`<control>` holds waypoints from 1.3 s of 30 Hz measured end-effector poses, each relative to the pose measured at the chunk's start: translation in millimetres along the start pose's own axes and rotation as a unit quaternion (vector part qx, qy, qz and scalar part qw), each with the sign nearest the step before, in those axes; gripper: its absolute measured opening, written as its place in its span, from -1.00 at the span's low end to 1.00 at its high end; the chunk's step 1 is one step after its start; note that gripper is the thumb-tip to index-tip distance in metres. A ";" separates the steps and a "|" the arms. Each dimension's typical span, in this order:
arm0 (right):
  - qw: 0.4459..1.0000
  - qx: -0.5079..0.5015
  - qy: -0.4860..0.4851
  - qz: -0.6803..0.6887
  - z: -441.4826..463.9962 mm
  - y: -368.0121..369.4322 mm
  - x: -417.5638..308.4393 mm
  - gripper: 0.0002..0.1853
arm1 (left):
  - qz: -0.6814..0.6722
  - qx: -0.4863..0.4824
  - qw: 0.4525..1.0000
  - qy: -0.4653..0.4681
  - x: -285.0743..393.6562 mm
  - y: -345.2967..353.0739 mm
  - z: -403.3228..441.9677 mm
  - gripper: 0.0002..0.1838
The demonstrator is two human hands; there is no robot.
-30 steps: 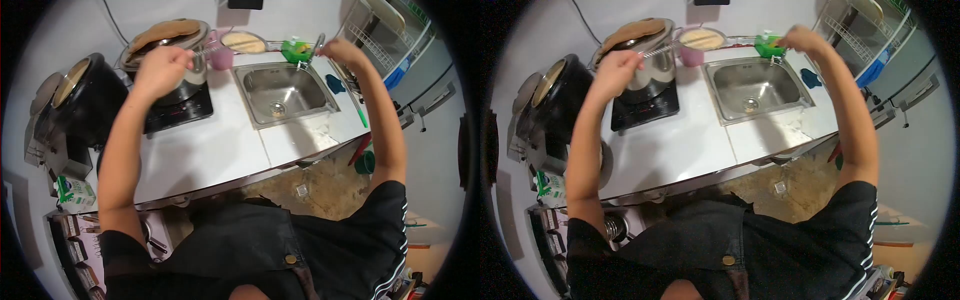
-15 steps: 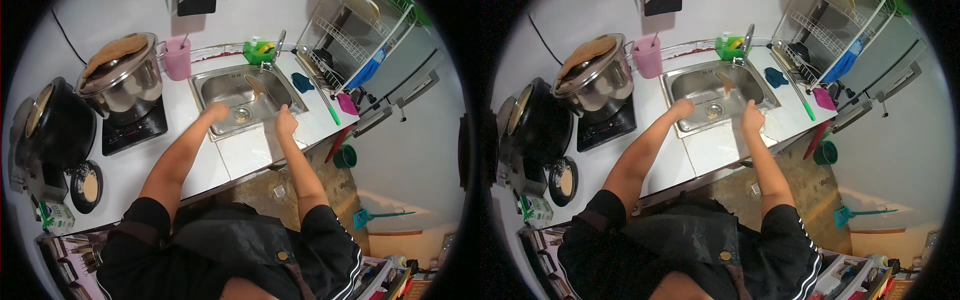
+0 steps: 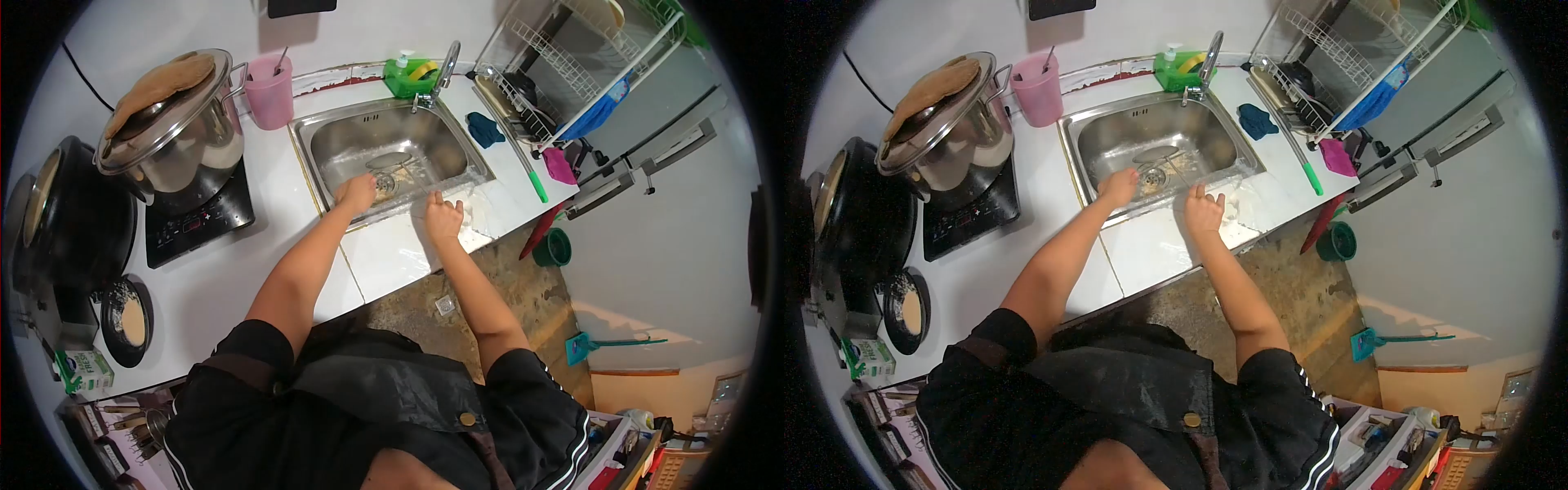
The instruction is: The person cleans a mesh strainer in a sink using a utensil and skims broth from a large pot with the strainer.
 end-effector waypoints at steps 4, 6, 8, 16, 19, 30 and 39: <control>0.996 -0.086 0.006 0.029 4.6 -4.8 -10.8 -0.73 | 0.005 -0.012 1.000 0.024 8.6 -4.0 10.0 -0.70; 0.990 -0.123 0.023 0.064 9.2 -7.1 -13.7 -0.73 | 0.007 -0.004 0.999 0.032 13.7 -7.4 13.6 -0.70; 0.989 -0.124 0.021 0.080 14.0 -11.4 -14.9 -0.63 | 0.028 -0.019 0.999 0.005 16.4 -11.1 14.7 -0.70; 0.987 -0.071 0.061 0.134 41.8 -64.8 2.0 -0.52 | 0.038 -0.053 0.998 -0.019 -40.8 21.0 41.4 -0.72; 0.981 -0.063 0.103 0.150 43.2 -74.5 1.4 -0.56 | 0.021 -0.036 0.998 -0.050 -39.5 17.4 34.2 -0.74; 0.972 -0.211 0.041 0.100 26.3 -34.0 -8.5 -0.55 | 0.086 -0.026 0.991 -0.101 -3.5 -6.7 -1.3 -0.73; 0.970 -0.196 0.050 0.135 15.7 -50.7 -13.9 -0.72 | 0.051 0.002 0.993 -0.106 -3.4 -5.8 -4.7 -0.72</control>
Point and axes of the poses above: each hand's wrist, its own z-axis towards the middle knuckle, its own y-axis out of the palm, x = y × z, the point moved 2 cm from there along z, towards the middle knuckle, and after that the axes turned 7 degrees about -z, right-handed, at the moved point
